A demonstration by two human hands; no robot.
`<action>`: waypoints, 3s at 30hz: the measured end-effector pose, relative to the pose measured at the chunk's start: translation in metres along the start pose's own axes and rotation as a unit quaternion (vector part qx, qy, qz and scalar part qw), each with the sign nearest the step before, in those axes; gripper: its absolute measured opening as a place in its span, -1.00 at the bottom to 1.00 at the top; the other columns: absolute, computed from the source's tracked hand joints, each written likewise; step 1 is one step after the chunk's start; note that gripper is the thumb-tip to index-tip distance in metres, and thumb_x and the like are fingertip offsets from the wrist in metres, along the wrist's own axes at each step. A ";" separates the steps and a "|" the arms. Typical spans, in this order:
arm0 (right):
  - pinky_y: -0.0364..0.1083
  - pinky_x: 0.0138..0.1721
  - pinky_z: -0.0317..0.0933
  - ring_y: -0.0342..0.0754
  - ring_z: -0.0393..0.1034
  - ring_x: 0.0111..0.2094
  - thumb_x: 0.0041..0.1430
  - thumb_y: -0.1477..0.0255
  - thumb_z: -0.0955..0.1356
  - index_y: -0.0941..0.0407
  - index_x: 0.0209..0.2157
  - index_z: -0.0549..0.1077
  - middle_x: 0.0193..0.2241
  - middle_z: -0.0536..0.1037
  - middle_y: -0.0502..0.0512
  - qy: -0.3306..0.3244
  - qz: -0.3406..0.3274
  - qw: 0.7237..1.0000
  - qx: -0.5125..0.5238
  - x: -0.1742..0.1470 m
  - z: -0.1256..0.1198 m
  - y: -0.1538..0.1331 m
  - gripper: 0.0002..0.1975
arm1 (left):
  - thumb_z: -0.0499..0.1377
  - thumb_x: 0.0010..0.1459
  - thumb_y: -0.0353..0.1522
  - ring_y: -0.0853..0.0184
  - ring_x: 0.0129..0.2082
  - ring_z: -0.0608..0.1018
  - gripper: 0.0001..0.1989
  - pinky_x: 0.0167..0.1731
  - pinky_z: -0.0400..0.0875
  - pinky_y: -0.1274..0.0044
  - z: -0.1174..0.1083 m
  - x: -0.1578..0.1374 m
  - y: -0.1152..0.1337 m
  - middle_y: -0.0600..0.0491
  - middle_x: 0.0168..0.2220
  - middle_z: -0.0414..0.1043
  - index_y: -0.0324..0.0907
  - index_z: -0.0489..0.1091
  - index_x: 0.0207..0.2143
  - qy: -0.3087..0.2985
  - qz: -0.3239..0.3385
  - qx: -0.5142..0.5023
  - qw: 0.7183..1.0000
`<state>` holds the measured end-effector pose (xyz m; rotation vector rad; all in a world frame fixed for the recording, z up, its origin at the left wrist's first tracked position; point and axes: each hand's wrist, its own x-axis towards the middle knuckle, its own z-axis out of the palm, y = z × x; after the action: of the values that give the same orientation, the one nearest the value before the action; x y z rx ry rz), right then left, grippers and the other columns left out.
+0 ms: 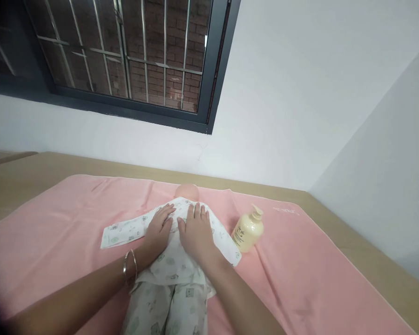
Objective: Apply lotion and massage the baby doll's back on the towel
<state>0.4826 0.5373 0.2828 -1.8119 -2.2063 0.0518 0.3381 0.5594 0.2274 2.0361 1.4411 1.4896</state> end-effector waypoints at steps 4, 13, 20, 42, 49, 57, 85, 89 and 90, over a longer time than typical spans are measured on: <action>0.20 0.26 -0.17 0.24 -0.22 0.32 0.32 0.32 0.11 0.27 0.31 0.01 0.31 -0.07 0.33 0.020 -0.021 0.999 -0.032 -0.023 0.007 -0.020 -0.41 | -0.09 0.26 -0.41 0.23 0.17 0.32 -0.67 0.22 0.18 0.19 0.000 -0.001 -0.002 -0.06 0.12 0.34 -0.19 0.36 -0.02 0.018 0.008 0.000 1.000; 0.25 0.23 -0.12 0.31 -0.03 0.27 0.34 0.28 0.09 0.36 0.27 0.10 0.24 0.11 0.44 -0.006 0.022 0.998 -0.061 -0.029 -0.003 -0.017 -0.41 | -0.12 0.26 -0.48 0.25 0.14 0.33 -0.68 0.17 0.23 0.19 -0.002 -0.005 0.000 -0.06 0.09 0.36 -0.16 0.34 -0.05 0.040 0.102 0.034 0.993; 0.08 0.27 -0.13 0.15 -0.05 0.29 0.32 0.44 0.08 0.33 0.21 0.23 0.22 0.20 0.30 0.102 -0.101 0.989 -0.024 -0.017 0.020 -0.014 -0.50 | -0.11 0.24 -0.49 0.24 0.00 0.41 -0.68 0.08 0.31 0.23 -0.005 -0.007 0.009 -0.04 -0.04 0.41 -0.15 0.37 -0.09 0.036 0.098 0.070 0.992; 0.15 0.28 -0.23 0.10 -0.15 0.32 0.35 0.38 0.07 0.23 0.29 0.07 0.29 0.05 0.30 0.040 -0.125 0.991 0.003 -0.001 0.010 0.011 -0.48 | -0.12 0.31 -0.36 0.14 0.26 0.22 -0.58 0.23 0.07 0.12 -0.002 -0.006 0.009 -0.13 0.20 0.26 -0.21 0.25 0.16 -0.071 0.121 0.141 0.980; 0.12 0.22 -0.06 0.23 0.04 0.25 0.28 0.46 0.13 0.40 0.22 0.18 0.19 0.20 0.49 0.051 -0.064 0.994 -0.071 -0.027 0.008 -0.015 -0.48 | -0.04 0.23 -0.42 0.17 -0.03 0.47 -0.71 0.05 0.34 0.22 -0.011 -0.009 0.021 -0.10 -0.08 0.48 -0.19 0.42 -0.11 -0.013 0.146 0.154 0.977; 0.05 0.26 -0.11 0.11 -0.10 0.31 0.36 0.26 0.08 0.29 0.27 0.11 0.28 0.08 0.30 0.048 -0.035 0.996 0.060 0.003 0.010 0.012 -0.43 | -0.02 0.25 -0.32 0.03 0.24 0.22 -0.55 0.18 0.13 0.08 -0.003 -0.003 0.006 -0.19 0.22 0.20 -0.24 0.25 0.16 -0.065 0.089 0.159 0.981; 0.08 0.26 -0.11 0.15 -0.07 0.29 0.32 0.44 0.09 0.38 0.22 0.19 0.23 0.17 0.36 0.051 -0.078 0.995 -0.034 -0.021 0.012 -0.011 -0.48 | 0.01 0.17 -0.45 0.16 -0.06 0.45 -0.75 0.02 0.34 0.25 -0.012 -0.010 0.016 -0.10 -0.11 0.47 -0.21 0.43 -0.16 -0.006 0.165 0.138 0.976; 0.07 0.23 -0.05 0.15 -0.01 0.28 0.32 0.41 0.10 0.34 0.22 0.21 0.21 0.21 0.35 0.035 -0.056 0.998 0.002 -0.022 0.007 -0.011 -0.49 | 0.02 0.16 -0.45 0.18 -0.10 0.46 -0.75 -0.03 0.37 0.27 -0.013 -0.011 0.018 -0.10 -0.14 0.47 -0.23 0.43 -0.16 0.010 0.152 0.129 0.980; 0.06 0.24 -0.06 0.14 -0.03 0.28 0.33 0.37 0.09 0.33 0.23 0.19 0.22 0.19 0.34 0.029 -0.042 0.998 0.024 -0.018 0.006 -0.008 -0.47 | 0.01 0.17 -0.45 0.17 -0.08 0.46 -0.73 -0.02 0.36 0.27 -0.012 -0.011 0.017 -0.11 -0.11 0.46 -0.23 0.42 -0.13 0.010 0.140 0.129 0.982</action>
<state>0.4765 0.5189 0.2752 -1.6726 -2.2181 0.0336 0.3382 0.5385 0.2378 2.4743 1.4717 1.4923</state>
